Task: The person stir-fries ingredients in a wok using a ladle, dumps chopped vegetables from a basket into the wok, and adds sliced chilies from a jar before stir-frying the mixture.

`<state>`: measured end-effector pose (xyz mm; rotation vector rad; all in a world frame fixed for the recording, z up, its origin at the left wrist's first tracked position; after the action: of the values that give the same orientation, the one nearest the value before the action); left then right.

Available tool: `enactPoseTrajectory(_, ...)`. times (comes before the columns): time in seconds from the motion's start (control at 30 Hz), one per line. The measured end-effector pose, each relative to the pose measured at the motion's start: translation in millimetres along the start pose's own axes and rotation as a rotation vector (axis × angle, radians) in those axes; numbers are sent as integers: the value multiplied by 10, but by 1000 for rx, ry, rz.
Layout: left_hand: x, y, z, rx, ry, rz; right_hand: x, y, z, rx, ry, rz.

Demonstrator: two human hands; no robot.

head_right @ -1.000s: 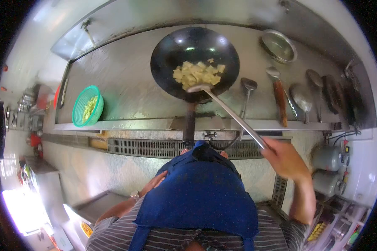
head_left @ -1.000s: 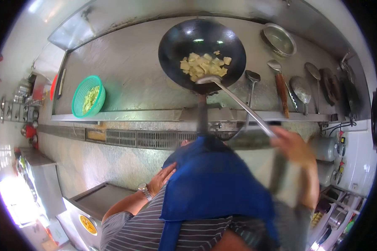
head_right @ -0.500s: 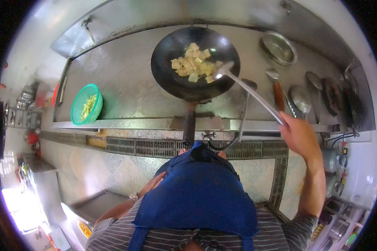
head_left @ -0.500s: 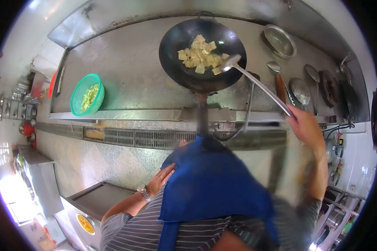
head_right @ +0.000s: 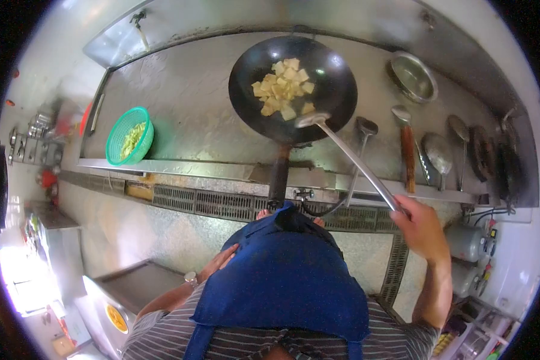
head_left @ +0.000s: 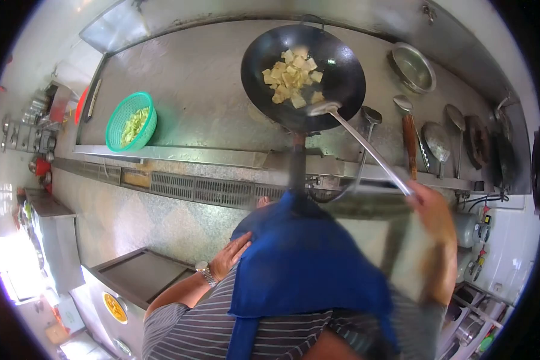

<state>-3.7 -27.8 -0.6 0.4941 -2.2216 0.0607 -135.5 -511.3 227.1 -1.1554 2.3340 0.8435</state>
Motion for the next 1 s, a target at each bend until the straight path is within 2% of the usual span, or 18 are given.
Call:
enactPoseTrajectory(0.17,31,-87,-19,-74,-27,-25,245,-719,709,92,-41,-222)
enactPoseTrajectory(0.27,28,-52,-32,-23,-81,-1,469,-661,669,-24,-416,103)
enactPoseTrajectory(0.4,11,45,3,-9,-37,-51,315,-601,563,-2,-700,191)
enactPoseTrajectory(0.53,36,43,-48,32,-113,34,161,-995,991,129,-923,218)
enactPoseTrajectory(0.6,58,46,-53,5,-110,7,125,-1265,1236,26,-1106,246)
enactPoseTrajectory(0.73,75,33,-84,13,-68,28,-40,-1374,1442,-116,-1060,223)
enactPoseTrajectory(0.83,4,46,-37,23,-51,16,35,-1037,1093,-162,-646,72)
enactPoseTrajectory(0.93,-48,78,44,31,-49,-10,42,-716,864,83,-149,-287)
enactPoseTrajectory(1.0,-45,52,-2,17,-53,5,-101,-666,873,79,-222,-198)
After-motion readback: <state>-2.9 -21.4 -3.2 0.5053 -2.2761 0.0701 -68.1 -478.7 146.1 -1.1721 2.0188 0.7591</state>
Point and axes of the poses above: each hand's wrist, its own y-axis away from the middle knuckle, its own z-axis out of the palm, x = y × z, the point moved 3 cm from there along -y, towards the middle knuckle, and after that the axes turned 1 degree about -x, right-handed, at the moved point
